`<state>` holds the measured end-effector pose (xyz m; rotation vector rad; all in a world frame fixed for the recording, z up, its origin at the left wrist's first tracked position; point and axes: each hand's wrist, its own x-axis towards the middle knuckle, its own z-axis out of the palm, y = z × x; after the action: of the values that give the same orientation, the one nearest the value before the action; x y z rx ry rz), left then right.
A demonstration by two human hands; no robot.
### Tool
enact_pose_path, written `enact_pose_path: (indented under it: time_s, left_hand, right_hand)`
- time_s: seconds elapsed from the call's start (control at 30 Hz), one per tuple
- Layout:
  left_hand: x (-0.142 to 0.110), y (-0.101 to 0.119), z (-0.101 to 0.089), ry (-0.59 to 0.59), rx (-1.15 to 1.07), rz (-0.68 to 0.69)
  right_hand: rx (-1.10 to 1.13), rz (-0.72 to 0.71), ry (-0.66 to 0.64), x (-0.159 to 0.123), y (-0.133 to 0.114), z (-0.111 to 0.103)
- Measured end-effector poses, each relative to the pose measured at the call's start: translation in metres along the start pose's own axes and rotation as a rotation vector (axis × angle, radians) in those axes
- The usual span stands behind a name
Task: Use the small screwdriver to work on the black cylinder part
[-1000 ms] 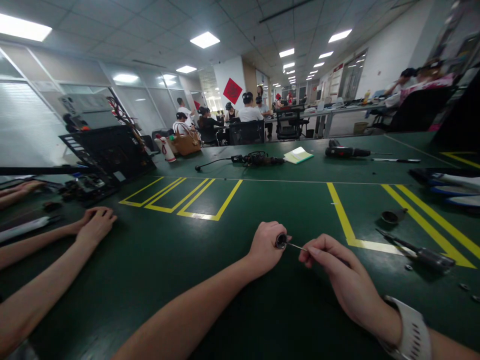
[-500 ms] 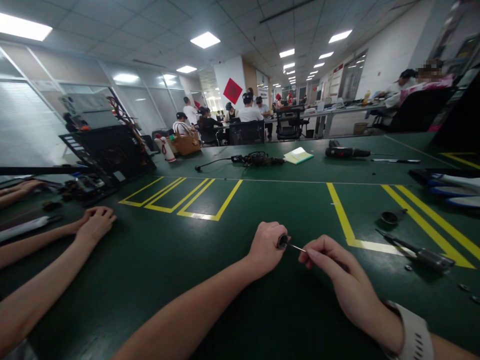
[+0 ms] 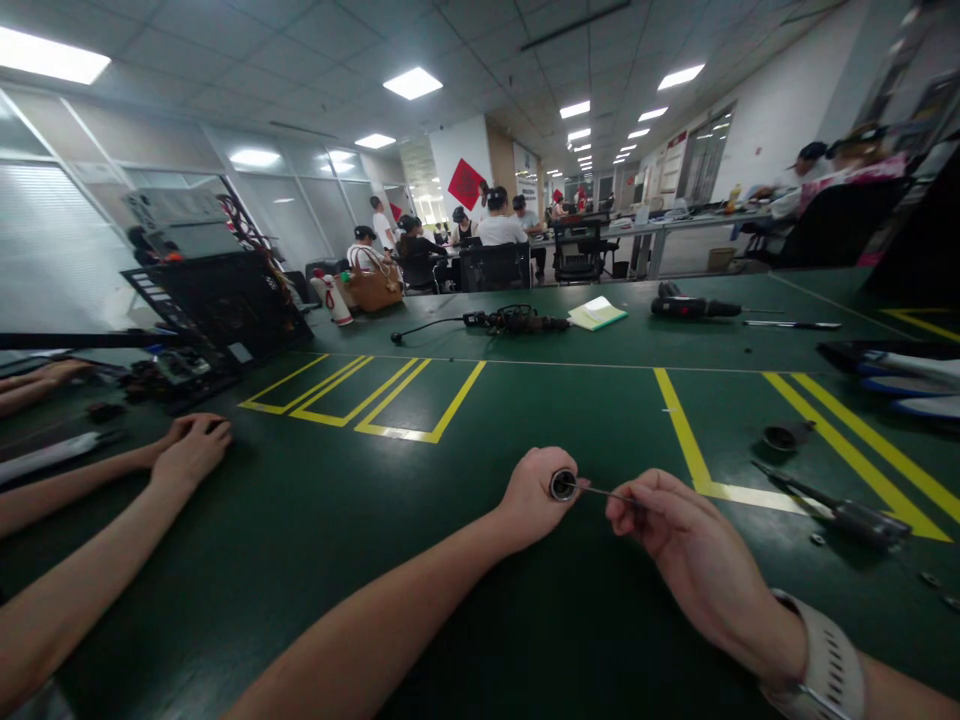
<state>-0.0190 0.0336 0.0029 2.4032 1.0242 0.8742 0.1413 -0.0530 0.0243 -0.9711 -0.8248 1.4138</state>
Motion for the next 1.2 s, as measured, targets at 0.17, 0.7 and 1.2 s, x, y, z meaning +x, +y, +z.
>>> enact_pose_path:
  time_s: [0.17,0.7,1.2]
  left_hand:
    - [0.0000,0.0041,0.0001,-0.022,0.114,0.001]
    - [-0.0003,-0.0004,0.0006,0.056,-0.038,-0.005]
    - [-0.0004,0.0028,0.0006,0.060,-0.185,-0.014]
  right_hand:
    - [-0.342,-0.177,-0.032,-0.0054,0.0036,-0.0025]
    - [-0.021,-0.019,-0.015,-0.0044,0.0014,0.0017]
    - [0.125,0.107,-0.045,0.0017,0.0032,-0.0034]
